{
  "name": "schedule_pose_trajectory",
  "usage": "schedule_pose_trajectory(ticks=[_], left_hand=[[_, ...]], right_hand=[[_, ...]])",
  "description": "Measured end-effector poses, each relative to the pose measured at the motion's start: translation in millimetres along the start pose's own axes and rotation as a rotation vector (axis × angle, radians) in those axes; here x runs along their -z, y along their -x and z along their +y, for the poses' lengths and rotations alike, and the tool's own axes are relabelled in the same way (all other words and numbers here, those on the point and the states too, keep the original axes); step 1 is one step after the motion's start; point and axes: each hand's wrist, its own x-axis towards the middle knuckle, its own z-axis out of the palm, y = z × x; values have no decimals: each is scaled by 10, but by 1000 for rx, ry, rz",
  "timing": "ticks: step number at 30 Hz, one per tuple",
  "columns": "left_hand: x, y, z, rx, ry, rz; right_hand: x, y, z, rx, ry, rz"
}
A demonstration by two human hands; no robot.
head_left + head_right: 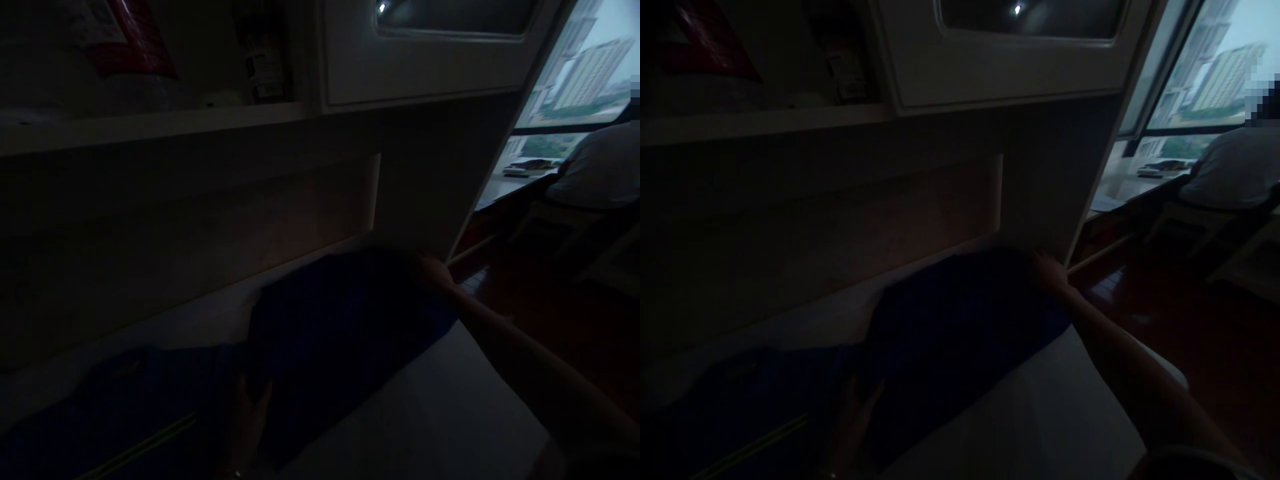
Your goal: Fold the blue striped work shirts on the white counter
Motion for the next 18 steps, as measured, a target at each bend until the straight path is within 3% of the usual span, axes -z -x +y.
schedule_pose_trajectory(ticks=[2, 3, 5, 7, 9, 12, 15, 18], left_hand=[[35, 97, 4, -295, -189, 209], [31, 177, 34, -450, -277, 253], [-52, 359, 91, -711, -454, 178], [-210, 513, 92, -851, -602, -21], [-360, 599, 30, -856, -676, -177], [-402, 648, -76, -776, -666, -267], [-182, 739, -139, -745, -660, -287], [177, 942, -321, -773, -704, -223]], right_hand=[[-176, 163, -37, 98, 109, -25], [-278, 253, -47, 136, 158, -50], [-494, 433, -30, 163, 220, -134], [-681, 581, 38, 144, 267, -214], [-792, 665, 122, 157, 298, -255], [-778, 692, 176, 190, 315, -259], [-631, 714, 56, 117, 282, -219], [-477, 873, -281, 51, 113, -175]])
